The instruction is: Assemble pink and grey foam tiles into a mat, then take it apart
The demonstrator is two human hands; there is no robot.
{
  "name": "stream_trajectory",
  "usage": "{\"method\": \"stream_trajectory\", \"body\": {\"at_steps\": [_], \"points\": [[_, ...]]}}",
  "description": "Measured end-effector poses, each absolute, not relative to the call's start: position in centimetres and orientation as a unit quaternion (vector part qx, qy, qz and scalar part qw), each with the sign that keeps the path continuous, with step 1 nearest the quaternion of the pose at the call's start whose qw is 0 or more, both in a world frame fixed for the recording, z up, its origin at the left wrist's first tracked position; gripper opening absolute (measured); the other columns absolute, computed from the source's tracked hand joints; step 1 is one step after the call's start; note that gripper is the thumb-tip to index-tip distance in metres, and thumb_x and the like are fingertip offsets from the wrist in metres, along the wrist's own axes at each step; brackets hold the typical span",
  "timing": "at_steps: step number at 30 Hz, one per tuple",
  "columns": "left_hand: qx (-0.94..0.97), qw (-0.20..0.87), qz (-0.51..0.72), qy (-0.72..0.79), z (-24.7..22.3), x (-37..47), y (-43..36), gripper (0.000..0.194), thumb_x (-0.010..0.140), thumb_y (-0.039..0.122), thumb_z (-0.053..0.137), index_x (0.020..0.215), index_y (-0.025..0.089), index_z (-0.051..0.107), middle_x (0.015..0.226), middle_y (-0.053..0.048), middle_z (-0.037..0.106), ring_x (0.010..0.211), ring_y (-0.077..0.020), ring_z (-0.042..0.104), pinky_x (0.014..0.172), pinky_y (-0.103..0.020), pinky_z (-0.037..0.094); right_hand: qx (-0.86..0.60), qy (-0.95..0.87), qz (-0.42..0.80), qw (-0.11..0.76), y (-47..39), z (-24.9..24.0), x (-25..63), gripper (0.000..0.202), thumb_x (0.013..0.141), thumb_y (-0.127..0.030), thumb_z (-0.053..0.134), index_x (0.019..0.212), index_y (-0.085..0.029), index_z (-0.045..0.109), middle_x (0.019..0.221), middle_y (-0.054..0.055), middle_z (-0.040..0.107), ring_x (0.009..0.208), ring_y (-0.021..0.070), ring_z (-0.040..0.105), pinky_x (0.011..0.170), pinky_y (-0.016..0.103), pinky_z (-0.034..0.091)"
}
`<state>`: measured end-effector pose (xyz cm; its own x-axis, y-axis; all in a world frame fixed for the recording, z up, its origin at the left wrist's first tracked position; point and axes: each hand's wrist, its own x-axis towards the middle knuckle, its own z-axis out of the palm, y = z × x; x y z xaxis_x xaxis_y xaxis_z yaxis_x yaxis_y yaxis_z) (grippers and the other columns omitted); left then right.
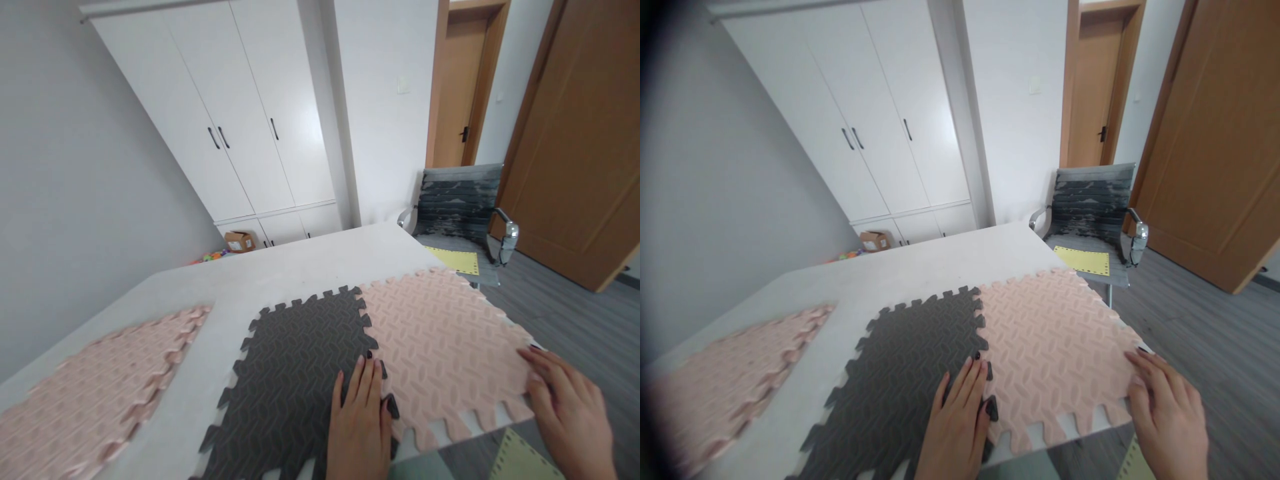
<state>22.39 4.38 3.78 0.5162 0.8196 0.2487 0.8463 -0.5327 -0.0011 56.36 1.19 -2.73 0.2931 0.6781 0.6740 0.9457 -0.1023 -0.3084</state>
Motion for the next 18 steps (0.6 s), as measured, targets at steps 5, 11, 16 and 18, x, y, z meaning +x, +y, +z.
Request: {"method": "stream_trajectory", "body": {"at_steps": [5, 11, 16, 18], "points": [[-0.858, -0.028, -0.078, -0.506, 5.3, 23.1, 4.2, 0.050, 0.093, 0.026, 0.031, 0.142, 0.020, 0.034, 0.149, 0.002, 0.028, 0.137, -0.0240, 0.035, 0.109, -0.054, 0.036, -0.714, -0.577, -0.174, 0.358, 1.5, -2.5, 56.6, 0.040, 0.088, -0.044, 0.032, 0.110, -0.021, 0.057, 0.114, 0.008, 0.061, 0.110, 0.0283, 0.054, 0.094, 0.047, 0.038], [-0.853, -0.095, -0.075, -0.508, 7.0, 24.0, 4.2, 0.050, 0.091, 0.023, 0.031, 0.140, 0.020, 0.040, 0.149, 0.004, 0.029, 0.139, -0.0218, 0.031, 0.114, -0.054, 0.030, -0.715, -0.586, -0.168, 0.342, 1.3, -2.1, 57.2, 0.041, 0.086, -0.048, 0.035, 0.110, -0.022, 0.058, 0.115, 0.008, 0.061, 0.107, 0.0290, 0.056, 0.095, 0.048, 0.040], [-0.853, -0.079, -0.104, -0.506, 6.8, 24.0, 3.9, 0.051, 0.088, 0.020, 0.035, 0.138, 0.021, 0.042, 0.147, 0.003, 0.034, 0.138, -0.0207, 0.034, 0.113, -0.053, 0.032, -0.746, -0.590, -0.143, 0.274, 2.8, 0.4, 57.4, 0.043, 0.084, -0.056, 0.037, 0.108, -0.028, 0.059, 0.112, 0.009, 0.064, 0.103, 0.0352, 0.057, 0.092, 0.062, 0.037], [-0.854, -0.067, -0.111, -0.504, 6.5, 24.0, 3.8, 0.051, 0.087, 0.020, 0.036, 0.138, 0.020, 0.043, 0.147, 0.003, 0.035, 0.137, -0.0211, 0.035, 0.112, -0.053, 0.034, -0.731, -0.616, -0.135, 0.259, 4.7, 2.6, 55.4, 0.049, 0.086, -0.056, 0.035, 0.119, -0.026, 0.055, 0.124, 0.011, 0.059, 0.115, 0.0371, 0.051, 0.096, 0.068, 0.030]]}}
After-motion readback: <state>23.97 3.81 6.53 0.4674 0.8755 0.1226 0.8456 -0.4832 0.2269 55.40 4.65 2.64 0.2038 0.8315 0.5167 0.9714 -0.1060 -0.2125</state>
